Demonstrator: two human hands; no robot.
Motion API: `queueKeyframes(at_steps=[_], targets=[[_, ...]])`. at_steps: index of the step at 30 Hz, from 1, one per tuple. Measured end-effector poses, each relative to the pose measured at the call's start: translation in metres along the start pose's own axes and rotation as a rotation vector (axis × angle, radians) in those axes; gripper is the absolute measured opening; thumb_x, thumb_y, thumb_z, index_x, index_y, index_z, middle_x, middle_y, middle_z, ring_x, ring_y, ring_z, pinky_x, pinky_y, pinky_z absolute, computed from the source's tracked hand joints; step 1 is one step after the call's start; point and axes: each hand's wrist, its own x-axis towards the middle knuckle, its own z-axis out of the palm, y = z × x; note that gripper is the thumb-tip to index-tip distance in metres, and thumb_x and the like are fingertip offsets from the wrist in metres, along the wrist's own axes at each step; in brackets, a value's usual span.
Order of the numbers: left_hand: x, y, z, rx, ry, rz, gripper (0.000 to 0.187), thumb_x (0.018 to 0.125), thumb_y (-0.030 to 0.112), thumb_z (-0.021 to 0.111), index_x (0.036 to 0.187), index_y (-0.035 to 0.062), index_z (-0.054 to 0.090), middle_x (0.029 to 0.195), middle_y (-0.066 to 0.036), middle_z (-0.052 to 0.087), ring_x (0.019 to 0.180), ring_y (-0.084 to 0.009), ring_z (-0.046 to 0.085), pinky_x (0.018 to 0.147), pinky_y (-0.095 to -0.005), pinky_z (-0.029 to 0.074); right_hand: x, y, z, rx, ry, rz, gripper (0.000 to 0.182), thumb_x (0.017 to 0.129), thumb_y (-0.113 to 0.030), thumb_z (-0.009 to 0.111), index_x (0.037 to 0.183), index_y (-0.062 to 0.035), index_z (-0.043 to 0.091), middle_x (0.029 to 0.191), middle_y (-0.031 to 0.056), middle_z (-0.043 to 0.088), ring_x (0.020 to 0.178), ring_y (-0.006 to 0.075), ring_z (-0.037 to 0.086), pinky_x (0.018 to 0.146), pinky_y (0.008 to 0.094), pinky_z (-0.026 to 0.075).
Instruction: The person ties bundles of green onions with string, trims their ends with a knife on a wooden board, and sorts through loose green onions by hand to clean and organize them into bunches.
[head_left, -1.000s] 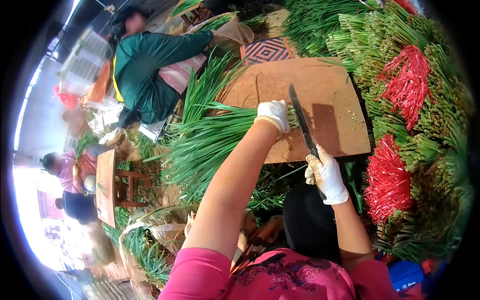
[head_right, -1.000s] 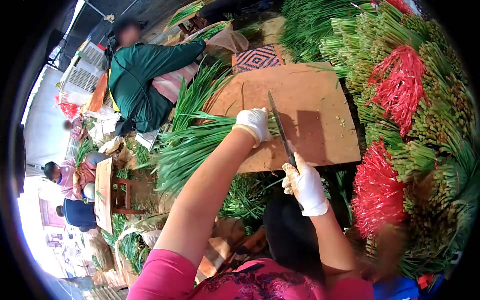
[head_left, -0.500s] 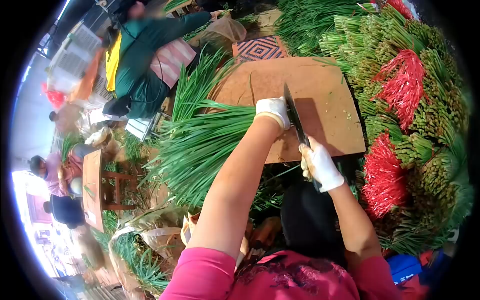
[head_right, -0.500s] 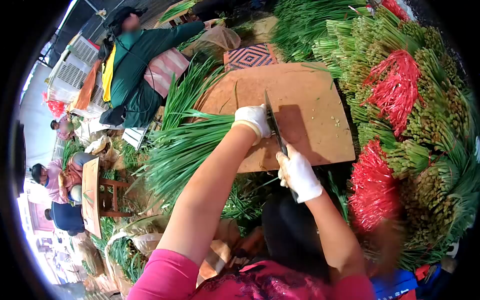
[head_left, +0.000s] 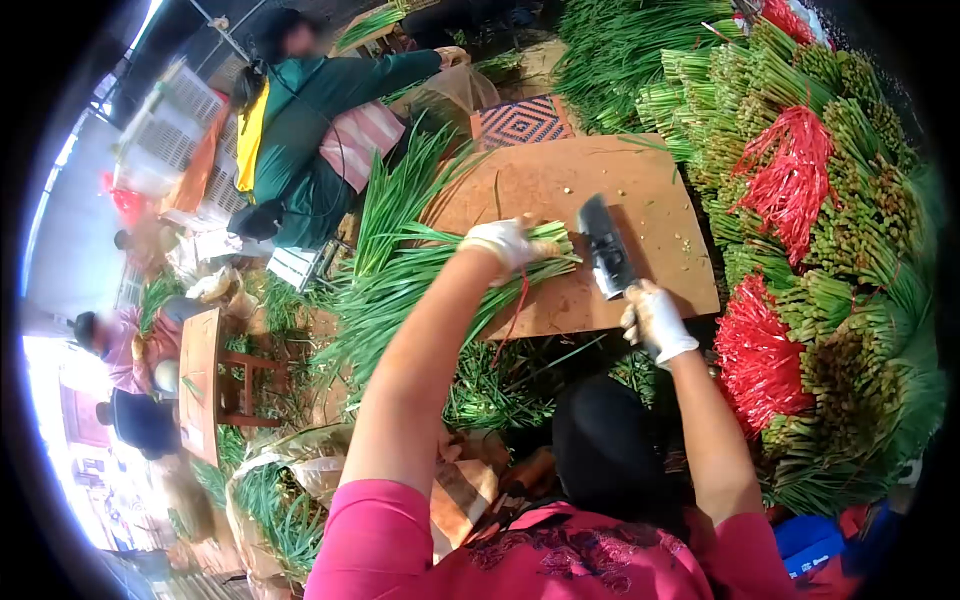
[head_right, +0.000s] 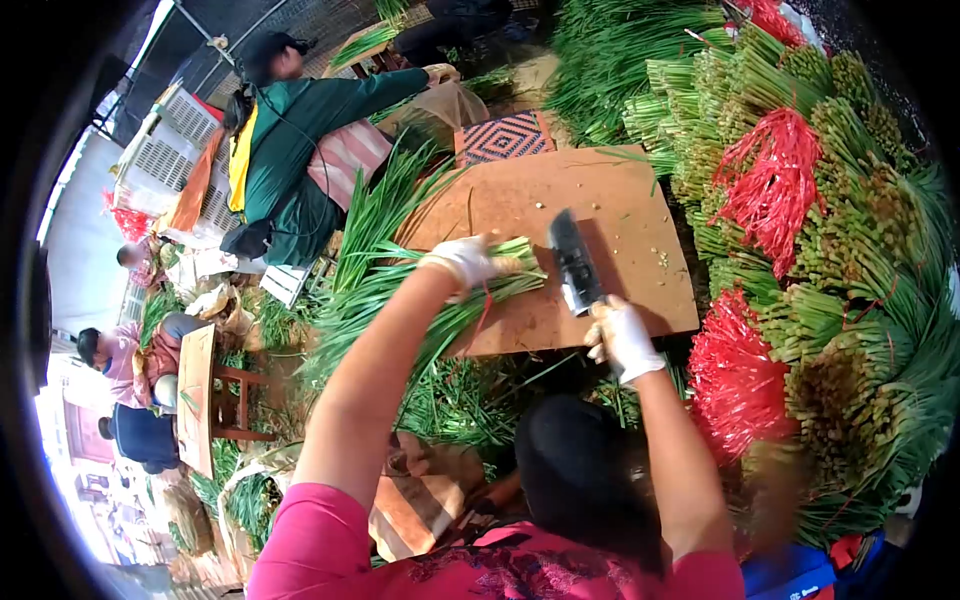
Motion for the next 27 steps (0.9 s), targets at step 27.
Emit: queueKeyframes(at_steps=[27], targets=[[-0.047,-0.044,-0.008,0.062,-0.074,-0.054,0.110,0.058,0.065,0.073,0.138,-0.0005,0.036,0.120,-0.025,0.057,0.116,-0.0344,0.054,0.096,-0.0365,0.043,0.027,0.030,0.108,0.122,-0.325,0.109,0.045,0.090,-0.029,0.060,0.125,-0.0036,0.048,0.116,0.0059,0.056,0.098,0.0224,0.060,0.079,0.0361,0.050]])
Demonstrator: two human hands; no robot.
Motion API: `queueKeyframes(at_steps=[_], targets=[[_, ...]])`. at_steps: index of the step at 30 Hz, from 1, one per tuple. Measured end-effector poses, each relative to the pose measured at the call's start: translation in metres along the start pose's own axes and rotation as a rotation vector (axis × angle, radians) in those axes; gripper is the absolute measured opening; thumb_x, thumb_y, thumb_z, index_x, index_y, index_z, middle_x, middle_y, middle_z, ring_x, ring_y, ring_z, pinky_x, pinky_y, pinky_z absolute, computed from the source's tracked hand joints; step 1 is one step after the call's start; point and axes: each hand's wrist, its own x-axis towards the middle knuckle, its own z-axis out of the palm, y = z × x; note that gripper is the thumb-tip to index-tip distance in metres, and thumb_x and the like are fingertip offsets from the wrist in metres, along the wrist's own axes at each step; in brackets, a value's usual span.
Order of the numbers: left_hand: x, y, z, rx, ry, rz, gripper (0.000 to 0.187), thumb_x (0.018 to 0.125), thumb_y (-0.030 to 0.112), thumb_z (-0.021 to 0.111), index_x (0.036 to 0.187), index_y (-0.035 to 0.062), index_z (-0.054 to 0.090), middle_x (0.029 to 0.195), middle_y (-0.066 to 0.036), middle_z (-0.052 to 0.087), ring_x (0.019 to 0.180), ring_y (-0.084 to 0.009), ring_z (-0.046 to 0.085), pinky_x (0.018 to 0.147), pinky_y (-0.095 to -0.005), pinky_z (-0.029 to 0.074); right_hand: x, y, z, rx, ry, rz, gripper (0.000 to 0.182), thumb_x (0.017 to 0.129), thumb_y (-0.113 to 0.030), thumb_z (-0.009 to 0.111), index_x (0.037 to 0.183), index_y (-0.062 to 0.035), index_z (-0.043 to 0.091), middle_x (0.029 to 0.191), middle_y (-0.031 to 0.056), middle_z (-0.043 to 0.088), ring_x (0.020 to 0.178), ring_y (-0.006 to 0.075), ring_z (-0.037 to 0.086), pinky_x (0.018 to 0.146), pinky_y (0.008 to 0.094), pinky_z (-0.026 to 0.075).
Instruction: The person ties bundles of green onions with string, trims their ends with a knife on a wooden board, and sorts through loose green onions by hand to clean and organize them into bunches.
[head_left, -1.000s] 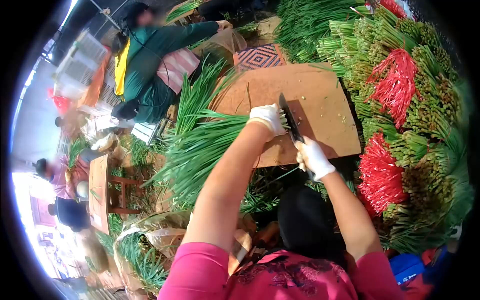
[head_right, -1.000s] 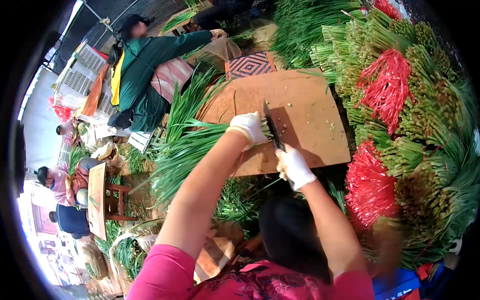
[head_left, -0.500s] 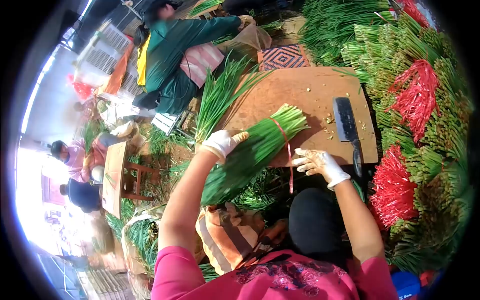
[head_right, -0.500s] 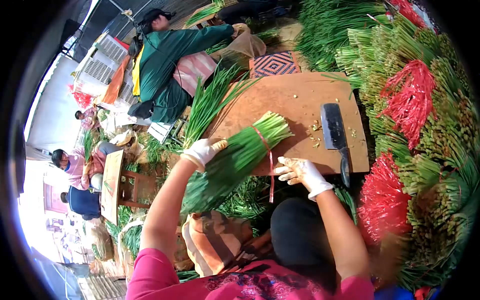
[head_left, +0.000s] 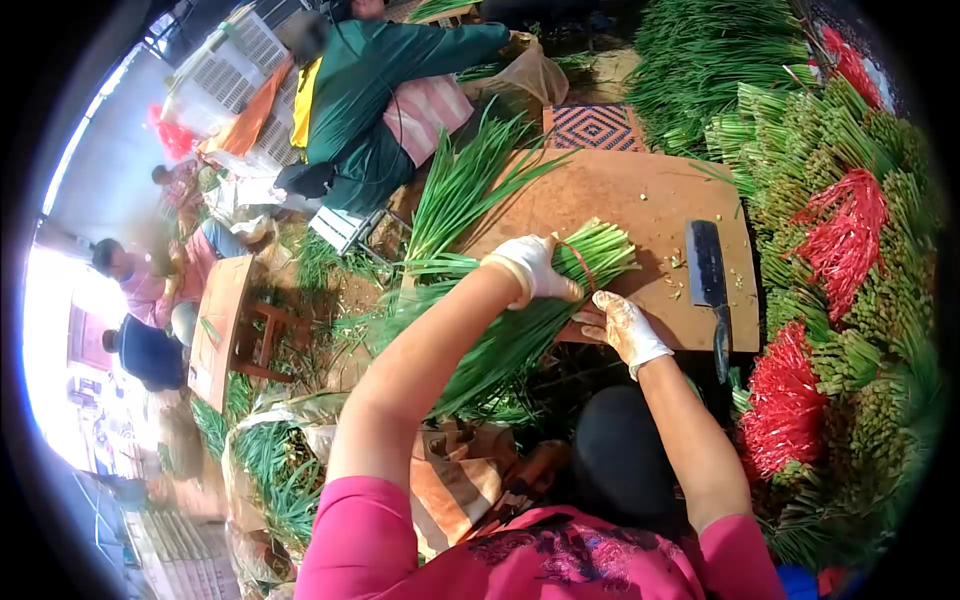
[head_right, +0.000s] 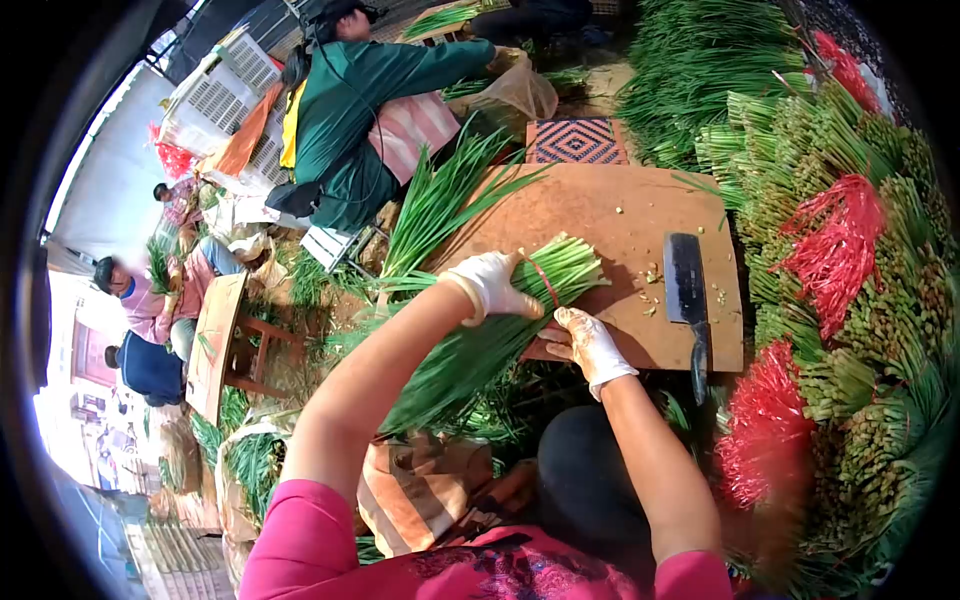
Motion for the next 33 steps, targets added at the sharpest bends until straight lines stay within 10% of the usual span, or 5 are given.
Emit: queueKeyframes(at_steps=[14,16,20,26,33], targets=[[-0.126,-0.086,-0.013,-1.682,1.015,0.172,0.042,0.075,0.024,0.072,0.110,0.0043,0.057,0.093,-0.010,0.066,0.082,-0.0239,0.065,0.074,-0.0376,0.055,-0.065,-0.026,0.135,-1.336,0.063,-1.343,0.108,0.061,-0.017,0.080,0.147,-0.0090,0.016,0.119,0.0246,0.054,0.093,0.0383,0.063,0.082,0.0390,0.052],[-0.146,-0.120,-0.017,-1.939,0.940,0.217,0.045,0.077,0.032,0.070,0.112,0.0057,0.058,0.098,-0.009,0.066,0.085,-0.0267,0.065,0.079,-0.0420,0.055,-0.092,-0.077,0.137,-1.731,0.203,-0.811,0.080,0.068,-0.013,0.070,0.140,-0.0177,0.036,0.092,0.0212,0.064,0.080,0.0363,0.064,0.069,0.0422,0.052],[-0.189,-0.144,-0.006,-2.160,0.975,0.348,0.051,0.076,0.038,0.070,0.117,0.0092,0.059,0.112,-0.010,0.064,0.096,-0.0291,0.063,0.089,-0.0447,0.051,-0.094,-0.150,0.098,-1.595,0.134,-1.504,0.028,0.079,-0.007,0.056,0.102,-0.0173,0.067,0.080,0.0156,0.066,0.072,0.0329,0.065,0.065,0.0414,0.052],[-0.237,-0.149,0.023,-2.241,1.114,0.288,0.046,0.081,0.039,0.064,0.116,0.0090,0.060,0.111,-0.008,0.065,0.096,-0.0278,0.063,0.090,-0.0428,0.050,-0.143,-0.235,0.045,-2.448,0.690,-0.694,0.030,0.078,-0.014,0.058,0.106,-0.0153,0.067,0.107,0.0070,0.066,0.095,0.0245,0.064,0.081,0.0398,0.051],[-0.250,-0.147,0.032,-2.139,0.972,0.375,0.038,0.081,0.030,0.066,0.111,0.0079,0.059,0.098,-0.008,0.065,0.085,-0.0240,0.063,0.078,-0.0397,0.053,-0.210,-0.206,0.141,-1.607,0.064,-1.420,0.043,0.078,-0.024,0.065,0.117,-0.0082,0.061,0.123,0.0125,0.059,0.113,0.0278,0.055,0.096,0.0357,0.043]])
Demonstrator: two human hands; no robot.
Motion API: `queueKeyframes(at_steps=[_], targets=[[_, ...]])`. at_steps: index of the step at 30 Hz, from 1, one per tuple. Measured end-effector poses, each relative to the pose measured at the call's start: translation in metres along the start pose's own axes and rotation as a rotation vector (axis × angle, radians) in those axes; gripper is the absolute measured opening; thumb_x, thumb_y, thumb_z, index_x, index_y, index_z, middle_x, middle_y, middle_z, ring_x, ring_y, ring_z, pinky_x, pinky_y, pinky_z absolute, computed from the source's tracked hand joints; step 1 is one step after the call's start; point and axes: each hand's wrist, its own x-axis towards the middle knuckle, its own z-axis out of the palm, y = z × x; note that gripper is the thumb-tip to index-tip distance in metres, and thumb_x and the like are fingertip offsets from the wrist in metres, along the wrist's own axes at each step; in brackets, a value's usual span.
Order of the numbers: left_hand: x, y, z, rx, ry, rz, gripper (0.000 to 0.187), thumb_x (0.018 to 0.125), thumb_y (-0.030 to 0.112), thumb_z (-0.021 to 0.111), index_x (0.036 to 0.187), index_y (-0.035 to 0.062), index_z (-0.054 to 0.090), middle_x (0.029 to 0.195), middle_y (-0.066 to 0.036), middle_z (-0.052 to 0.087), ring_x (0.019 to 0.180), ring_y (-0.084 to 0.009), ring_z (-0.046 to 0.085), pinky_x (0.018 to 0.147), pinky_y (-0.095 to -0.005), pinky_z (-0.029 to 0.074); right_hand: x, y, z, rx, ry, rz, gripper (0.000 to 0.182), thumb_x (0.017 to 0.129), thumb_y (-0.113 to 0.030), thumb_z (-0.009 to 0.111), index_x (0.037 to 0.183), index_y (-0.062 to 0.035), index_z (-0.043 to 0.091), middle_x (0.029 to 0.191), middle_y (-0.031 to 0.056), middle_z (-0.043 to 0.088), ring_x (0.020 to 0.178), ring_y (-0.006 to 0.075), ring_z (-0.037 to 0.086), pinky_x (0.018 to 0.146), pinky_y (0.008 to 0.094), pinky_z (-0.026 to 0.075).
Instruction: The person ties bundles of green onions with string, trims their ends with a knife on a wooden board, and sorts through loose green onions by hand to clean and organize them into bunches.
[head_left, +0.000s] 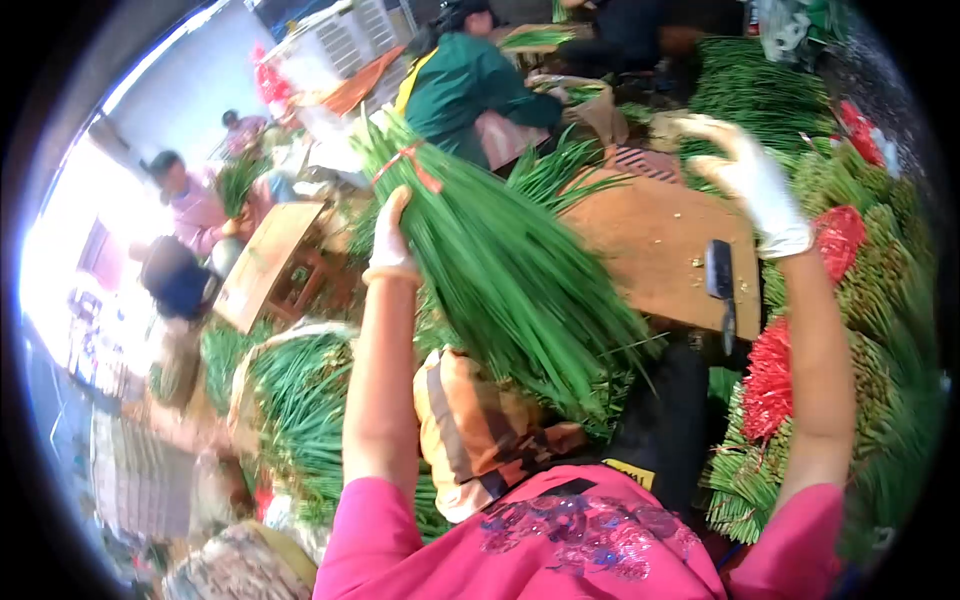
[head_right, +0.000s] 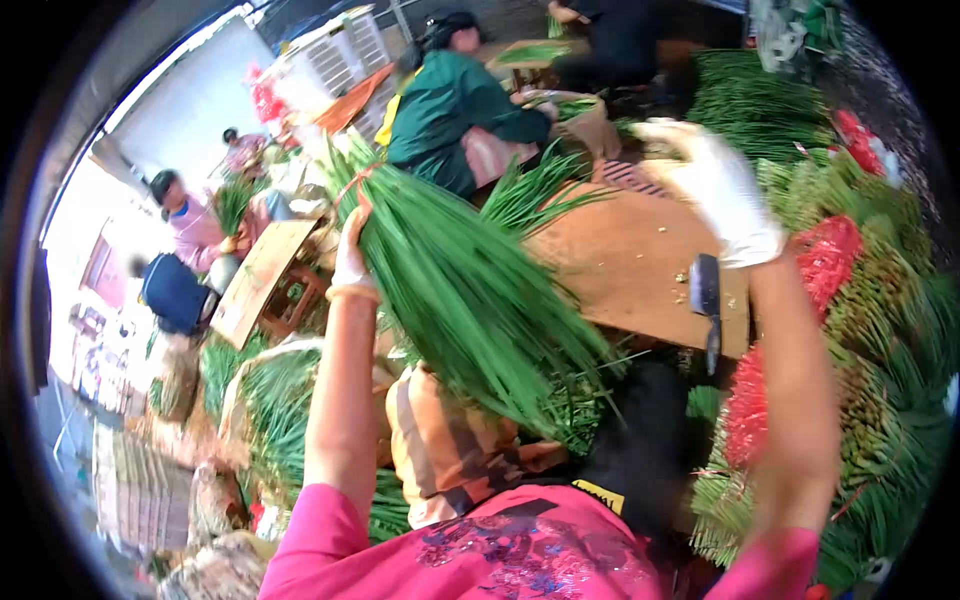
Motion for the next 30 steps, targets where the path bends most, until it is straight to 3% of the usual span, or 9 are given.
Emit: queueKeyframes(at_steps=[2,4,8,9,12,17,23,26,30], targets=[[-0.015,0.000,0.012,0.143,-0.207,0.039,0.034,0.088,0.032,0.057,0.111,0.0069,0.060,0.105,-0.007,0.065,0.092,-0.0226,0.063,0.083,-0.0382,0.051,0.002,-0.022,0.036,0.702,0.022,0.081,0.050,0.080,-0.022,0.068,0.124,-0.0012,0.054,0.128,0.0158,0.055,0.116,0.0242,0.055,0.096,0.0336,0.043],[-0.032,-0.004,0.030,0.307,-0.440,0.136,0.039,0.091,0.030,0.053,0.117,0.0012,0.055,0.108,-0.012,0.063,0.094,-0.0236,0.063,0.083,-0.0358,0.052,0.000,-0.053,0.060,0.541,0.056,-0.018,0.073,0.076,-0.023,0.074,0.133,0.0036,0.037,0.134,0.0173,0.047,0.121,0.0227,0.047,0.101,0.0329,0.037],[-0.048,-0.010,0.061,0.429,-0.448,0.273,0.050,0.086,0.028,0.061,0.124,-0.0012,0.048,0.111,-0.014,0.061,0.095,-0.0260,0.063,0.084,-0.0386,0.053,-0.038,-0.116,0.119,1.126,-0.259,0.217,0.125,0.063,-0.032,0.086,0.146,0.0026,-0.002,0.151,0.0178,0.020,0.138,0.0205,0.021,0.111,0.0304,0.019],[-0.061,-0.007,0.086,0.348,-0.422,0.201,0.055,0.077,0.016,0.068,0.124,-0.0026,0.044,0.108,-0.015,0.061,0.087,-0.0236,0.065,0.077,-0.0339,0.055,-0.048,-0.129,0.130,1.378,-0.161,0.287,0.124,0.064,-0.028,0.086,0.146,0.0018,-0.002,0.148,0.0172,0.026,0.136,0.0204,0.025,0.111,0.0307,0.020],[-0.080,-0.004,0.133,0.466,-0.544,0.295,0.071,0.076,0.023,0.071,0.133,-0.0002,0.036,0.113,-0.013,0.059,0.094,-0.0240,0.063,0.080,-0.0340,0.055,-0.061,-0.145,0.112,1.719,0.070,0.376,0.099,0.069,-0.020,0.083,0.144,-0.0010,0.021,0.132,0.0098,0.045,0.113,0.0180,0.052,0.094,0.0308,0.046],[-0.105,-0.008,0.188,0.465,-0.702,0.164,0.086,0.068,0.011,0.076,0.141,0.0038,0.029,0.119,-0.011,0.056,0.101,-0.0211,0.059,0.082,-0.0323,0.052,-0.053,-0.130,0.059,1.653,0.438,0.373,0.068,0.078,-0.004,0.071,0.135,0.0014,0.035,0.110,0.0087,0.057,0.092,0.0148,0.060,0.082,0.0278,0.052],[-0.104,-0.153,0.132,0.878,-0.746,0.059,0.034,0.081,0.007,0.063,0.114,0.0033,0.055,0.095,-0.008,0.063,0.075,-0.0161,0.062,0.061,-0.0266,0.052,-0.046,-0.077,-0.062,1.399,0.719,0.264,0.062,0.083,-0.012,0.067,0.133,0.0043,0.036,0.108,0.0132,0.062,0.094,0.0183,0.062,0.088,0.0309,0.049],[-0.116,-0.206,0.091,0.935,-0.796,-0.580,0.019,0.089,0.006,0.055,0.106,0.0009,0.062,0.091,-0.010,0.066,0.063,-0.0151,0.062,0.048,-0.0260,0.050,-0.045,-0.036,-0.137,0.948,0.904,0.248,0.056,0.085,-0.013,0.064,0.132,0.0043,0.039,0.113,0.0182,0.060,0.100,0.0223,0.060,0.092,0.0350,0.047],[-0.090,-0.229,0.041,0.869,-0.808,-0.469,0.024,0.091,0.007,0.055,0.112,0.0005,0.064,0.096,-0.011,0.068,0.065,-0.0128,0.063,0.057,-0.0231,0.052,-0.058,-0.047,-0.257,0.588,0.830,0.159,0.061,0.076,-0.024,0.072,0.127,-0.0005,0.046,0.110,0.0194,0.061,0.095,0.0285,0.062,0.079,0.0469,0.054]])
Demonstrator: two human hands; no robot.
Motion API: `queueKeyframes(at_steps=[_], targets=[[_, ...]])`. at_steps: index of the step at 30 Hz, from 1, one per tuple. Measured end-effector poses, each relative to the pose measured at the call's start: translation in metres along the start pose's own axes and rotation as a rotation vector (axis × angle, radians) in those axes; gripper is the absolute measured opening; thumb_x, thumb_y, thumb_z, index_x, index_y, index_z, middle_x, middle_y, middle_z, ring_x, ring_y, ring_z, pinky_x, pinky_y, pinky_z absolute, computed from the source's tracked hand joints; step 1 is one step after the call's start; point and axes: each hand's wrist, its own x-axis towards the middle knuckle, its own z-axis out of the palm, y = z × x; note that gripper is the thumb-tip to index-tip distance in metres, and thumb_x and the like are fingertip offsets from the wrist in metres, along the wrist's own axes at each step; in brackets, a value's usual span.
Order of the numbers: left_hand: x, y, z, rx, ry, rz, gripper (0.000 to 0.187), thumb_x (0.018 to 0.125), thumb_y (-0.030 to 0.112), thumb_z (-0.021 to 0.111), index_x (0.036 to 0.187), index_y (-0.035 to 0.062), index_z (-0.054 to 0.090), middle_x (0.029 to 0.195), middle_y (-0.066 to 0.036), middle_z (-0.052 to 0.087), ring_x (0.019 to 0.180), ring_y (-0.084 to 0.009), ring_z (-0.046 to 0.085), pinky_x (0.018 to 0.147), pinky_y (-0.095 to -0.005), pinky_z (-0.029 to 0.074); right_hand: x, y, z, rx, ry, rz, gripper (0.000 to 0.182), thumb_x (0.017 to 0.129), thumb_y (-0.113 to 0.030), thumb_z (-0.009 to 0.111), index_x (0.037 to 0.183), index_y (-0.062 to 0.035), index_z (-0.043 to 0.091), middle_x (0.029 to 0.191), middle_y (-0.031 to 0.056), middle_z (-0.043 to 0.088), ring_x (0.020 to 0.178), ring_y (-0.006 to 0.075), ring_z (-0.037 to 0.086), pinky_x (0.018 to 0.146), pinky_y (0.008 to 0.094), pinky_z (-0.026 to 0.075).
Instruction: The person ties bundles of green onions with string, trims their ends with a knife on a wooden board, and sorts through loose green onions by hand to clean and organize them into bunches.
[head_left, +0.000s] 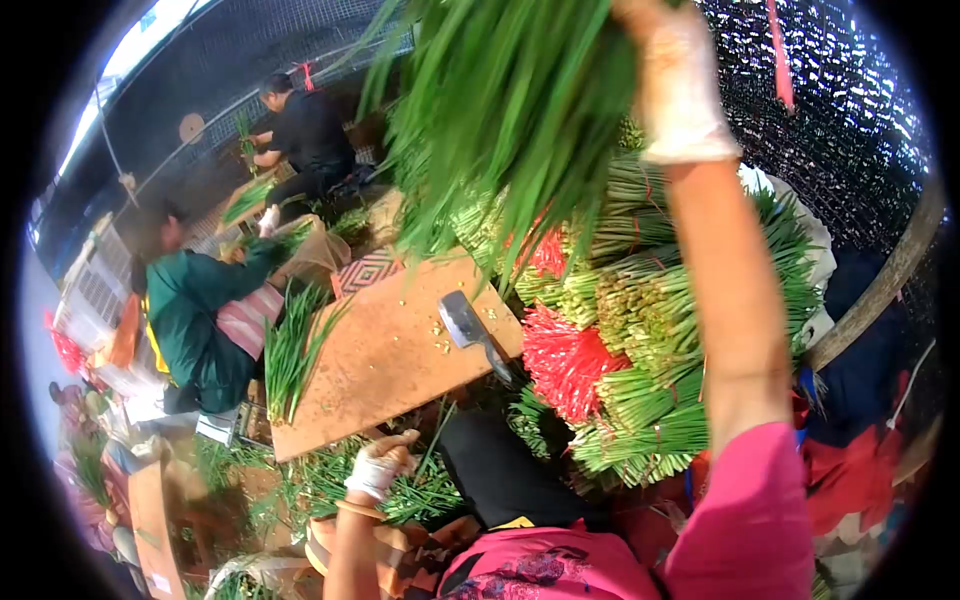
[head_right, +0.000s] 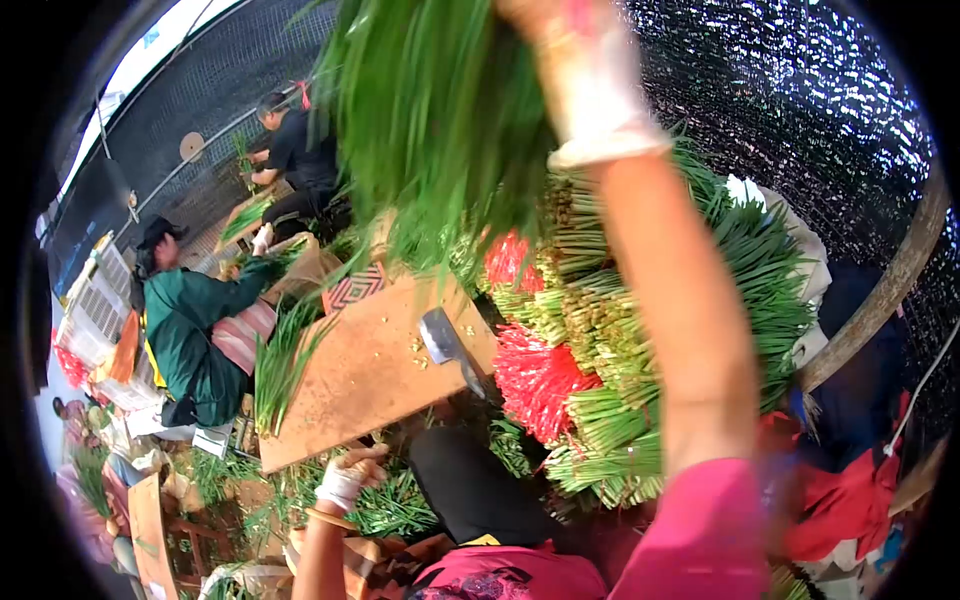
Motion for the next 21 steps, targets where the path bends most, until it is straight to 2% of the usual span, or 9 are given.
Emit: queueKeyframes(at_steps=[1,8,10,12,13,14,16,19,21], targets=[[0.002,0.000,-0.003,0.019,0.078,-0.011,0.026,0.090,0.006,0.055,0.114,0.0012,0.063,0.093,-0.011,0.068,0.067,-0.0127,0.063,0.060,-0.0226,0.052,0.002,-0.019,-0.005,-0.059,-0.071,-0.040,0.063,0.075,-0.021,0.072,0.127,0.0031,0.045,0.105,0.0172,0.062,0.088,0.0282,0.064,0.077,0.0428,0.056],[0.009,0.002,-0.036,0.072,0.243,-0.013,0.026,0.088,0.003,0.055,0.113,-0.0010,0.062,0.082,-0.010,0.068,0.070,-0.0148,0.065,0.062,-0.0245,0.054,0.078,-0.065,-0.211,-1.163,-0.035,-0.554,0.047,0.087,-0.015,0.061,0.130,-0.0020,0.048,0.121,0.0097,0.059,0.102,0.0193,0.060,0.093,0.0358,0.044],[0.009,-0.003,-0.043,0.105,0.242,-0.002,0.026,0.088,0.002,0.055,0.113,-0.0013,0.061,0.087,-0.010,0.068,0.071,-0.0150,0.065,0.062,-0.0246,0.054,0.031,-0.057,-0.206,-1.348,-0.092,-0.592,0.056,0.078,0.000,0.065,0.131,-0.0034,0.046,0.126,0.0183,0.055,0.115,0.0279,0.054,0.100,0.0375,0.042],[0.005,-0.007,-0.039,0.074,0.252,-0.022,0.027,0.089,0.003,0.055,0.115,-0.0008,0.061,0.096,-0.009,0.067,0.073,-0.0147,0.065,0.063,-0.0247,0.054,-0.014,-0.033,-0.229,-1.618,-0.345,-0.754,0.067,0.070,0.009,0.063,0.132,-0.0095,0.047,0.130,0.0123,0.053,0.119,0.0289,0.052,0.103,0.0394,0.040],[0.004,-0.013,-0.038,0.058,0.245,-0.008,0.028,0.089,0.002,0.055,0.116,0.0000,0.061,0.104,-0.008,0.065,0.076,-0.0142,0.065,0.063,-0.0240,0.054,-0.035,-0.008,-0.251,-1.559,-0.501,-0.587,0.073,0.065,0.013,0.060,0.132,-0.0096,0.047,0.136,0.0109,0.049,0.123,0.0282,0.048,0.105,0.0390,0.038],[0.000,-0.015,-0.034,0.068,0.244,-0.025,0.029,0.088,0.002,0.055,0.116,0.0004,0.061,0.106,-0.007,0.065,0.077,-0.0134,0.064,0.064,-0.0234,0.053,-0.071,0.013,-0.268,-2.071,-0.724,-0.424,0.075,0.063,0.014,0.060,0.132,-0.0102,0.047,0.138,0.0107,0.046,0.125,0.0286,0.046,0.104,0.0386,0.038],[-0.006,-0.015,-0.027,0.065,0.223,-0.033,0.030,0.088,0.001,0.054,0.117,0.0003,0.060,0.107,-0.008,0.065,0.074,-0.0131,0.064,0.064,-0.0232,0.053,-0.129,0.099,-0.355,-2.014,-0.880,-0.029,0.082,0.060,0.012,0.064,0.136,-0.0091,0.042,0.140,0.0119,0.043,0.126,0.0296,0.044,0.104,0.0384,0.038],[-0.013,-0.017,-0.027,0.108,0.197,-0.049,0.031,0.088,0.000,0.052,0.118,-0.0005,0.059,0.103,-0.010,0.065,0.073,-0.0146,0.064,0.065,-0.0238,0.053,-0.129,0.090,-0.337,-1.927,-0.760,-0.045,0.092,0.058,0.010,0.067,0.142,-0.0061,0.031,0.140,0.0126,0.042,0.125,0.0299,0.044,0.102,0.0367,0.039],[-0.013,-0.018,-0.031,0.091,0.201,-0.029,0.032,0.088,0.000,0.052,0.119,-0.0013,0.058,0.102,-0.010,0.065,0.075,-0.0150,0.065,0.065,-0.0242,0.053,-0.126,0.085,-0.336,-1.950,-0.797,-0.099,0.082,0.069,0.007,0.059,0.143,-0.0083,0.030,0.139,0.0119,0.043,0.123,0.0272,0.046,0.101,0.0359,0.039]])
